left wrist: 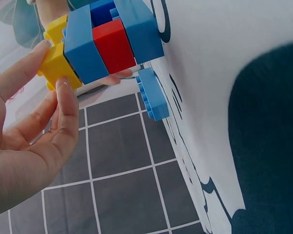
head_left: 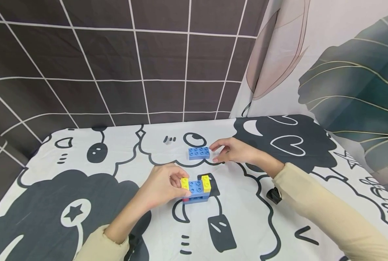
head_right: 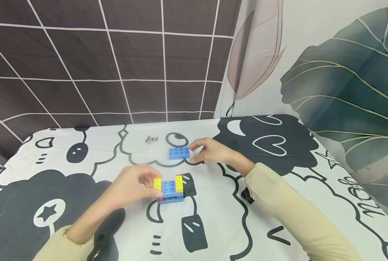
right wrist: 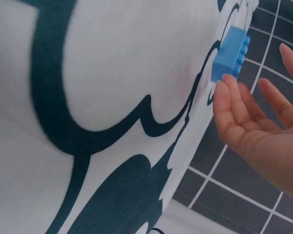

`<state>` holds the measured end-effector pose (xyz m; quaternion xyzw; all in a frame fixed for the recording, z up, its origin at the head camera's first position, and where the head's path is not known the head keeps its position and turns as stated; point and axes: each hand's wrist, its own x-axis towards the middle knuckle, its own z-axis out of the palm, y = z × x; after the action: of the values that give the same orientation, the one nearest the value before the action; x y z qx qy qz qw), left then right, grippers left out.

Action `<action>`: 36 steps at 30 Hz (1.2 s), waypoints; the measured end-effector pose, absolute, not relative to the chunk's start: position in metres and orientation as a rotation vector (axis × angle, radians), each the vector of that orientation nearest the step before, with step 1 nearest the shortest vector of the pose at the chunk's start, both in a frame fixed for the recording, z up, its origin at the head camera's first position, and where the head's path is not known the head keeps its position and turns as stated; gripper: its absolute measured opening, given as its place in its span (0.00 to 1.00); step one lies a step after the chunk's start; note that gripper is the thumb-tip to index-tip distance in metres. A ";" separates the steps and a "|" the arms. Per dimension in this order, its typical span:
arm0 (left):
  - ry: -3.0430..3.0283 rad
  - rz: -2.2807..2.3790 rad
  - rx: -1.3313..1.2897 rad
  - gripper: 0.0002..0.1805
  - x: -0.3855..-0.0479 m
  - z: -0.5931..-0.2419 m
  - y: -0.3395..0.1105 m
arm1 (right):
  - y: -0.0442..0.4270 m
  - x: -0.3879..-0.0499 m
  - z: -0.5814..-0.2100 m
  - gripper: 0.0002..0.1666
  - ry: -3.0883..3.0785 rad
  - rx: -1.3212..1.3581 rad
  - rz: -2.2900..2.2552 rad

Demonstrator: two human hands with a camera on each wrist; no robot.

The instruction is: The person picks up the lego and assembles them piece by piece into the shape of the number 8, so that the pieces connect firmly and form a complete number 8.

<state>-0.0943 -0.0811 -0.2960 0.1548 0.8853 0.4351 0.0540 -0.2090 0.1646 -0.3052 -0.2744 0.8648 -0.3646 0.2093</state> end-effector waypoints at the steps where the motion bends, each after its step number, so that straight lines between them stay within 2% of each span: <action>1: 2.688 1.322 0.467 0.19 -0.094 -0.296 -0.081 | 0.164 -0.211 -0.305 0.27 2.405 -0.750 -1.017; 17: 2.686 1.298 0.475 0.18 -0.096 -0.294 -0.082 | 0.148 -0.230 -0.312 0.29 2.326 -0.597 -1.090; 36: 2.693 1.289 0.472 0.18 -0.096 -0.295 -0.081 | 0.141 -0.231 -0.321 0.27 2.349 -0.613 -1.109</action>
<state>-0.0956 -0.0808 -0.2950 0.1560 0.8893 0.4257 0.0595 -0.2305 0.1407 -0.3210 -0.2232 0.8557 -0.4040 0.2340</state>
